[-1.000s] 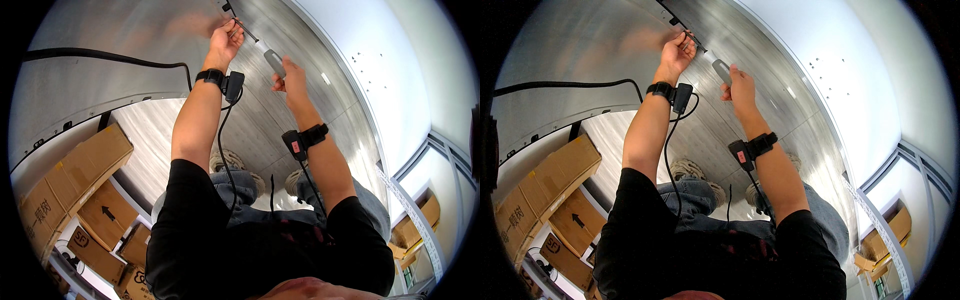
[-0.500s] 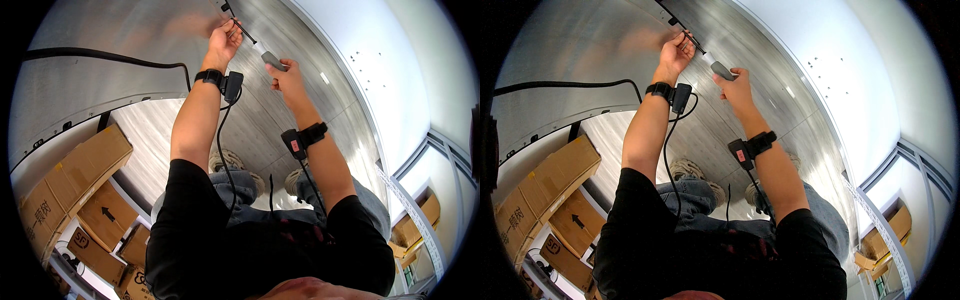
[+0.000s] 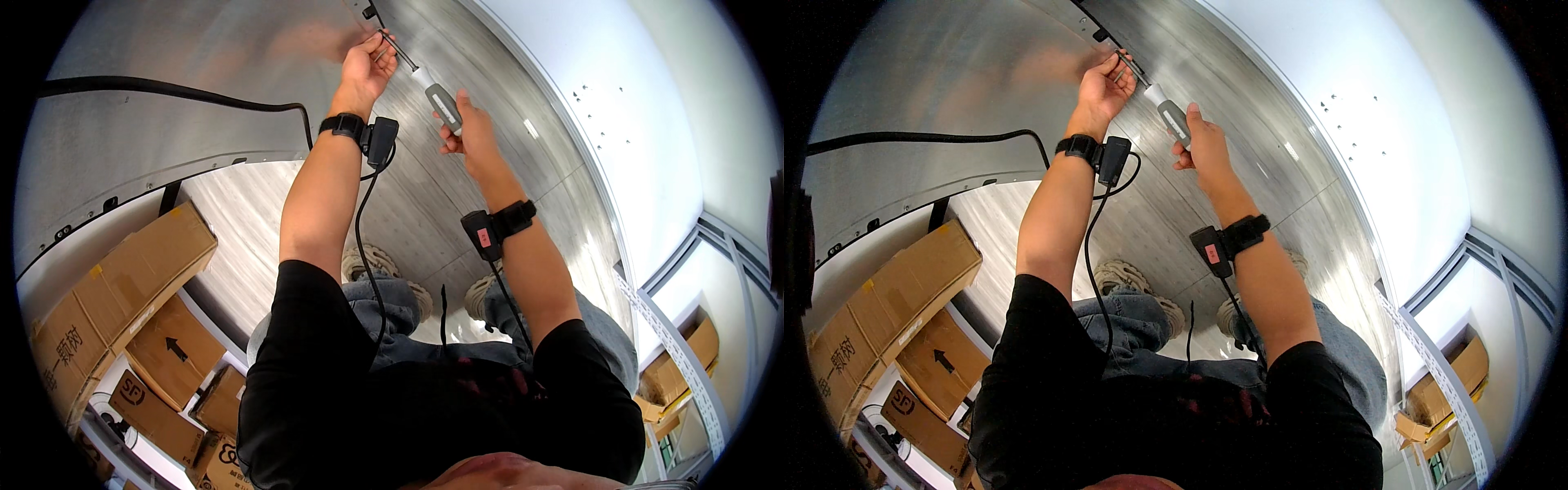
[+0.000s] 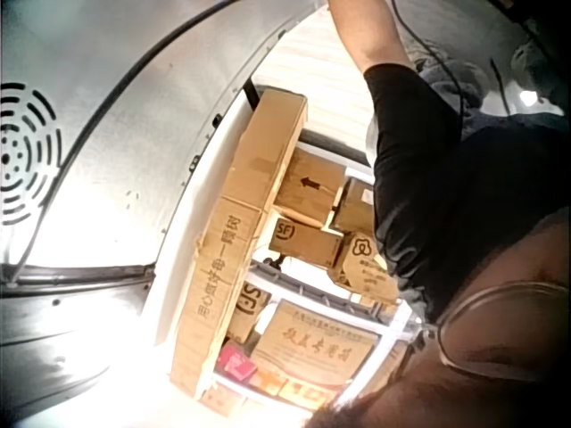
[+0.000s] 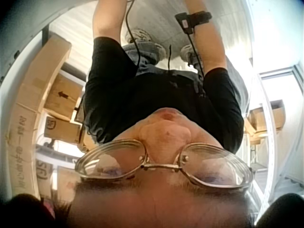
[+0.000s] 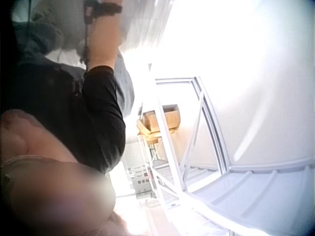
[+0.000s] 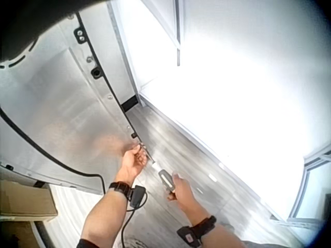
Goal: The person uses a screwdriver to fasten screws into the interior metal panel of a white appliance. They repeatedly insert and tighten screws along the upper edge of the panel while standing in a storage area with stacked cardboard boxes.
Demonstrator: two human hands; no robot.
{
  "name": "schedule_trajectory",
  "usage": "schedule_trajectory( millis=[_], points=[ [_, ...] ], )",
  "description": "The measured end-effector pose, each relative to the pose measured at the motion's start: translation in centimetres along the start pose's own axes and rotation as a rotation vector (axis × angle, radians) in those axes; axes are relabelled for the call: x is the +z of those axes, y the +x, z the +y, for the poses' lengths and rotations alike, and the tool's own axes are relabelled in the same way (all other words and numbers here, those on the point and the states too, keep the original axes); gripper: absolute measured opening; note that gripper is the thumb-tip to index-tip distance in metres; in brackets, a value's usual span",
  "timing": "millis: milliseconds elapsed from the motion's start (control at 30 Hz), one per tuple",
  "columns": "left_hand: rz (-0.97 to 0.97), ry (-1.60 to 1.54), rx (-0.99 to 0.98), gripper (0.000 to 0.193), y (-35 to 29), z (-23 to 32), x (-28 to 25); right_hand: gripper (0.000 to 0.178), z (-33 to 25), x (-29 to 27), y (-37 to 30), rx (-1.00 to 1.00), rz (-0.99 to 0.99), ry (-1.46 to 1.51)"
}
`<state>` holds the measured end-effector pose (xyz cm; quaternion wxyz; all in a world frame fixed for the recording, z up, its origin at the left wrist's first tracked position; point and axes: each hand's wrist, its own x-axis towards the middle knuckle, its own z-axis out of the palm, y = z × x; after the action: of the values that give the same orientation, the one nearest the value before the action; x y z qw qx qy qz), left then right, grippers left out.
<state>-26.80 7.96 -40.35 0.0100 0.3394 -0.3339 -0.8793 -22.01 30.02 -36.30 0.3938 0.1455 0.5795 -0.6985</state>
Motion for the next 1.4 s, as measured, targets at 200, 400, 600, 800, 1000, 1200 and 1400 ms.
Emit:
schedule_trajectory(
  millis=[200, 400, 600, 800, 1000, 1200, 1400],
  points=[
    [-0.002, -0.007, -0.005, 0.015, 0.3, -0.1, 0.1, 0.046, 0.7, 0.9, 0.3, -0.154, 0.193, -0.087],
    [0.003, -0.002, -0.001, 0.017, 0.0, 0.0, 0.1, 0.043, 0.5, 0.7, 0.2, -0.129, 0.166, -0.025],
    [0.005, 0.014, 0.004, 0.015, 0.0, 0.0, 0.1, 0.046, 0.6, 0.0, 0.4, -0.07, 0.104, 0.103],
    [0.015, -0.018, 0.0, 0.013, -0.1, -0.1, 0.2, 0.051, 0.0, -0.8, 0.1, 0.017, 0.018, 0.177],
    [0.025, -0.015, 0.001, 0.014, 0.1, -0.1, 0.1, 0.05, 0.0, -1.2, -0.5, 0.07, -0.014, 0.212],
    [0.045, 0.026, 0.021, 0.017, -0.2, -0.3, 0.2, 0.048, 0.5, -2.0, -0.6, 0.04, -0.016, 0.233],
    [0.048, 0.115, 0.055, 0.022, -0.8, -0.7, 0.1, 0.046, -0.8, -3.4, -1.2, -0.052, 0.047, 0.202]
  ],
)
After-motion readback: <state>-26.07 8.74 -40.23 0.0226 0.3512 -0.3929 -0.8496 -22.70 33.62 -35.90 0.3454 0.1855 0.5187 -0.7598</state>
